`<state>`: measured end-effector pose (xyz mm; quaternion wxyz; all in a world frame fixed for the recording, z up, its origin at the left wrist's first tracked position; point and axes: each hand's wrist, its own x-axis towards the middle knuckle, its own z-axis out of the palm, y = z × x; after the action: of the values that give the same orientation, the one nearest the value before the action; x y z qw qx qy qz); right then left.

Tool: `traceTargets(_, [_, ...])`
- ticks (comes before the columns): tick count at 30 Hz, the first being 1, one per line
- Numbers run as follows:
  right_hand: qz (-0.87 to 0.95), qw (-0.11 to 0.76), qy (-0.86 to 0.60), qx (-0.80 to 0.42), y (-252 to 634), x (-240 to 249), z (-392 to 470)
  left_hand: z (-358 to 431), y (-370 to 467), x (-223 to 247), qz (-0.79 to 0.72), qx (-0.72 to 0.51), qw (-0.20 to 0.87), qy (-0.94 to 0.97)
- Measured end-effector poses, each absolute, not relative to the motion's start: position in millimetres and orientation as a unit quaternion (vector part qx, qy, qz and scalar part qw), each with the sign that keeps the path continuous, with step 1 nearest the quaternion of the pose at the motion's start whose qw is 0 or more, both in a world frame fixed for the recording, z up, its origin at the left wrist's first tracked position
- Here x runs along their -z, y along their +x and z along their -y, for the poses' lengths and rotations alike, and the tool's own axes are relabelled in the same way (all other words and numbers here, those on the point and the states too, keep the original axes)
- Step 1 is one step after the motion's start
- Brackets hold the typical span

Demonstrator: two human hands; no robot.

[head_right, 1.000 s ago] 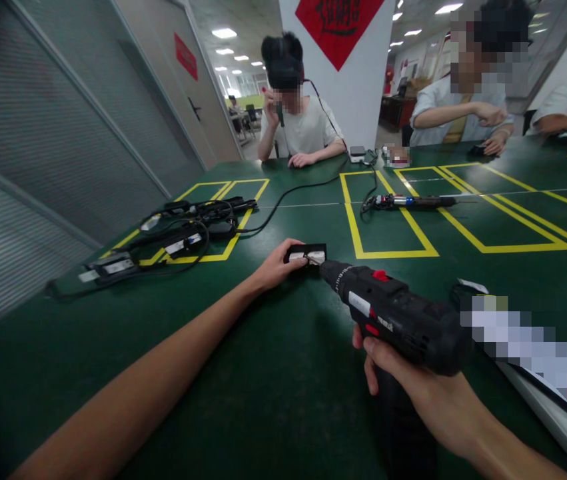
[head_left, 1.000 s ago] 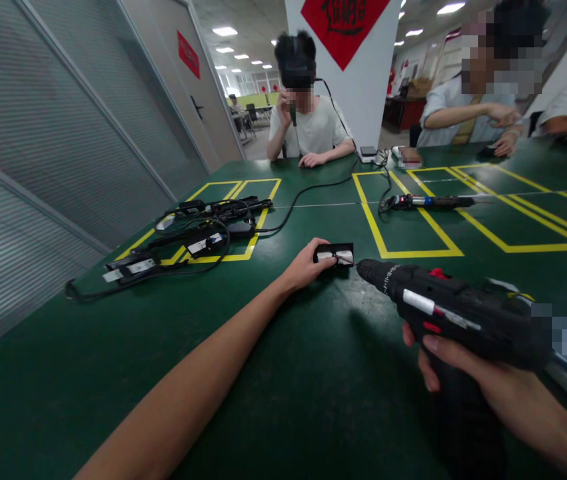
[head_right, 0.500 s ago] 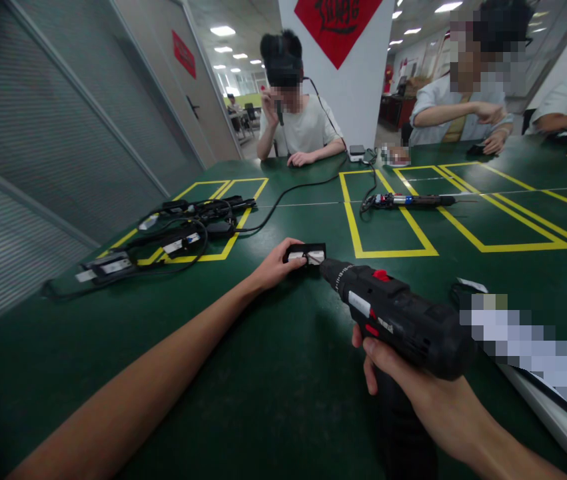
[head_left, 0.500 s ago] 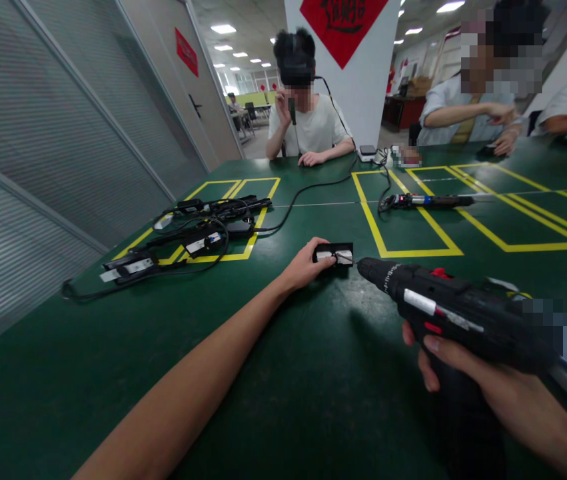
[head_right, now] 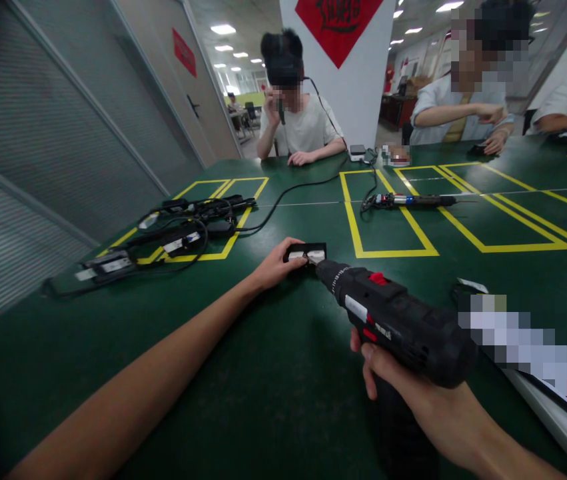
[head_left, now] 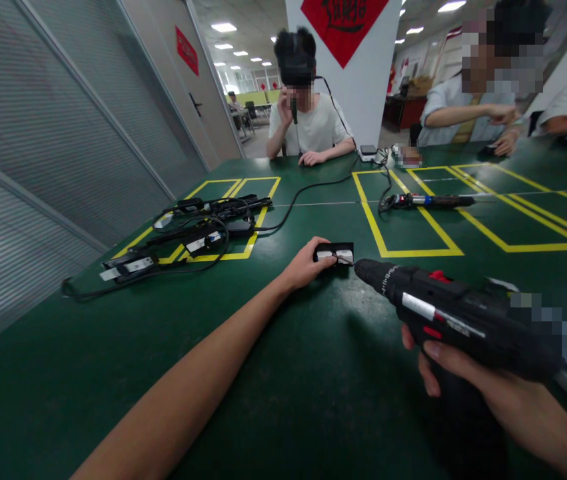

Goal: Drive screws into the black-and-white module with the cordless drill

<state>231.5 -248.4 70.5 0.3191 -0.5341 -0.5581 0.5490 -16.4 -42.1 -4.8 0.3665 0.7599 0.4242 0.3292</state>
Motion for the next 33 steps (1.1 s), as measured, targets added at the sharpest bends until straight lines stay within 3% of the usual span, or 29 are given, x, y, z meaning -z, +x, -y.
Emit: traceTargets(33, [0.552, 0.340, -0.533, -0.544, 228.7, -74.3, 245.6, 45.5, -15.3, 1.5, -0.424, -0.322, 0.375, 0.759])
